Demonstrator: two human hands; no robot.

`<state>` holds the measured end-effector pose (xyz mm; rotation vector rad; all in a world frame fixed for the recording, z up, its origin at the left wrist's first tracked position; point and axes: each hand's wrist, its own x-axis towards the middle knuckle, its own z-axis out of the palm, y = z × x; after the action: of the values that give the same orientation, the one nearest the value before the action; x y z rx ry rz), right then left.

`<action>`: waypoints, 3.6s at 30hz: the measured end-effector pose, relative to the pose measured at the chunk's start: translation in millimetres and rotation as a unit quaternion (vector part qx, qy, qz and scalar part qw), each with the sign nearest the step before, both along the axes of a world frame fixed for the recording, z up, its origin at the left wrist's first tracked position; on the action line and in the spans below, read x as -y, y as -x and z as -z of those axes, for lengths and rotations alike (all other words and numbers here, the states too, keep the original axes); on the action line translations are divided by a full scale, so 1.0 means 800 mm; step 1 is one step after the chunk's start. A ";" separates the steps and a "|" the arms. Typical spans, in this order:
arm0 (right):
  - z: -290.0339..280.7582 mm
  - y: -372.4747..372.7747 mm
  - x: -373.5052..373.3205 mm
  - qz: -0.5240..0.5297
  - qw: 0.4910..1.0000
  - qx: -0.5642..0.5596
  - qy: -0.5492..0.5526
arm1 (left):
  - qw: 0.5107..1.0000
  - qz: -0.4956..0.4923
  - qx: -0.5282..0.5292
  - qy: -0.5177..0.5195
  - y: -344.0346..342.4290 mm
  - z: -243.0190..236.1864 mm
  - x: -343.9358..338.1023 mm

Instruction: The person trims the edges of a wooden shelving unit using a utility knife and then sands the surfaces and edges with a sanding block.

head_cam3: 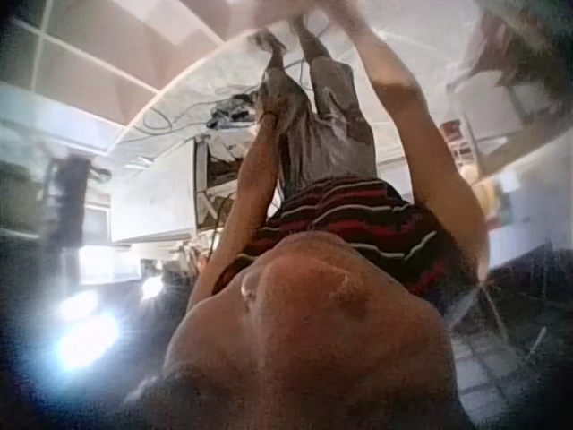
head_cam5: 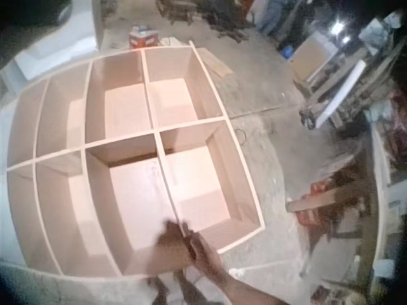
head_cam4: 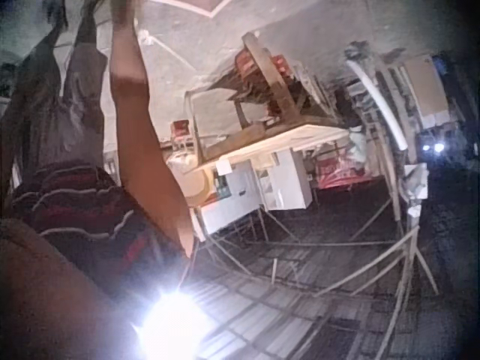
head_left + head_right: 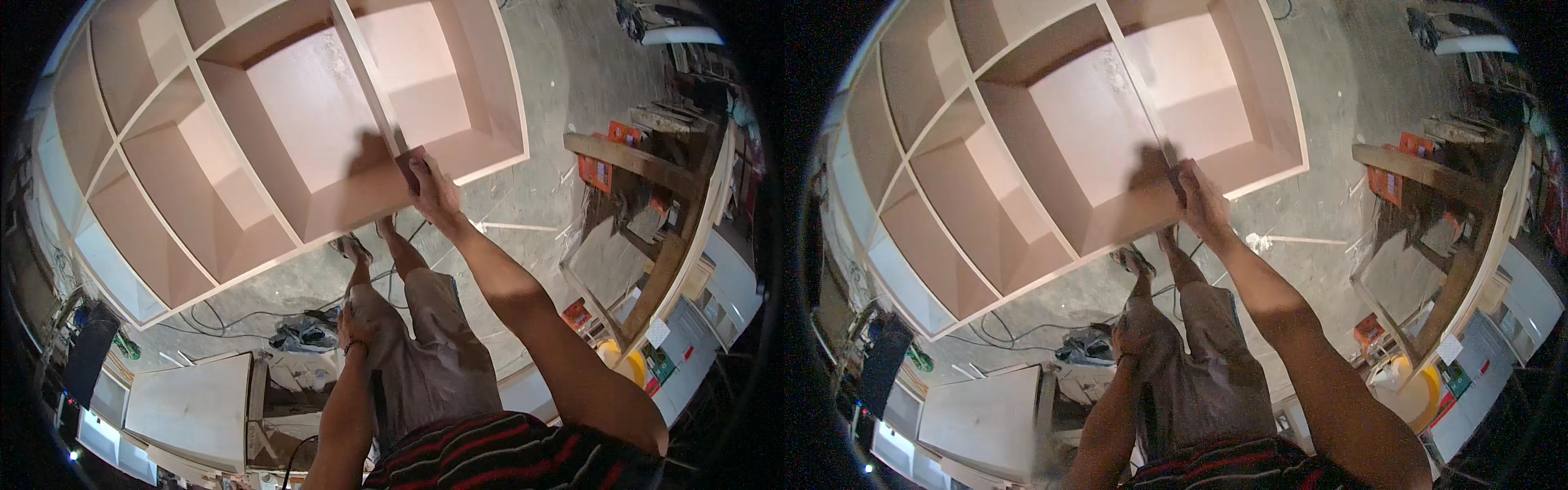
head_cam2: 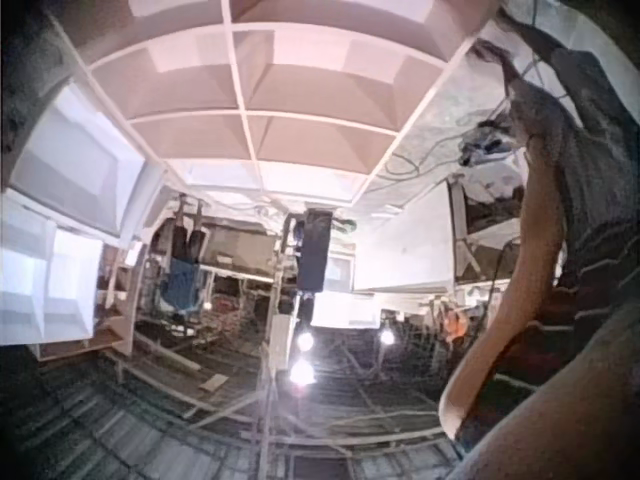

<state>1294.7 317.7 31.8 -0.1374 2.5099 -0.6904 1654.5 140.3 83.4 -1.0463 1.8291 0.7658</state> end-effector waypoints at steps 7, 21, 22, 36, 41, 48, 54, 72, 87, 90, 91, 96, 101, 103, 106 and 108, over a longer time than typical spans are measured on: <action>-0.036 -0.051 -0.111 -0.176 0.975 0.009 -0.135 | 0.989 0.029 0.144 -0.008 0.021 -0.021 0.019; 0.053 -0.155 0.075 -0.535 0.838 -0.093 -0.053 | 0.994 -0.051 0.095 0.036 -0.057 0.000 0.016; 0.043 -0.143 0.056 -0.541 0.834 -0.093 -0.058 | 0.992 -0.048 0.105 0.046 -0.058 -0.001 0.014; 0.002 0.094 -0.294 -0.563 0.807 -0.095 -0.151 | 0.976 -0.064 0.131 0.161 0.001 0.041 -0.164; -0.025 0.162 -0.515 -0.438 0.855 0.055 -0.272 | 0.964 -0.002 0.235 0.122 0.138 -0.006 -0.250; 0.004 0.118 -0.497 -0.133 0.988 0.013 -0.077 | 0.971 -0.023 0.230 0.062 0.196 0.000 -0.264; 0.032 0.221 -0.368 -0.053 0.991 -0.109 -0.051 | 0.974 -0.021 0.187 0.125 0.216 0.015 -0.284; 0.027 0.735 -0.144 -0.352 0.914 -0.200 0.004 | 0.974 -0.086 0.176 0.111 0.260 0.018 -0.184; 0.035 0.635 0.283 -0.264 0.932 -0.232 0.088 | 0.973 -0.154 0.170 0.036 0.238 0.006 -0.075; 0.034 0.738 0.338 -0.235 0.939 -0.250 -0.022 | 0.969 -0.180 0.169 -0.012 0.242 0.019 -0.060; 0.023 0.767 0.330 -0.238 0.939 -0.247 -0.028 | 0.978 -0.163 0.130 -0.001 0.246 0.025 -0.067; 0.010 0.603 0.333 -0.288 0.930 -0.207 -0.098 | 0.970 -0.198 0.145 -0.005 0.220 0.003 -0.035; -0.044 0.526 0.323 -0.244 0.968 -0.024 -0.047 | 0.968 -0.211 0.136 -0.019 0.195 0.013 -0.027; -0.048 0.521 0.294 -0.268 0.963 -0.011 -0.025 | 0.966 -0.221 0.131 -0.028 0.205 0.013 -0.026; -0.021 0.475 0.314 -0.367 0.926 -0.082 -0.016 | 0.965 -0.217 0.141 -0.047 0.202 0.012 -0.013; -0.007 0.440 0.359 -0.443 0.879 -0.175 -0.021 | 0.964 -0.213 0.149 -0.055 0.188 0.017 -0.005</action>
<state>942.7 30.6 37.1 -1.3972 2.3841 -0.2230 1503.7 144.1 69.4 -1.4193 1.3078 0.8926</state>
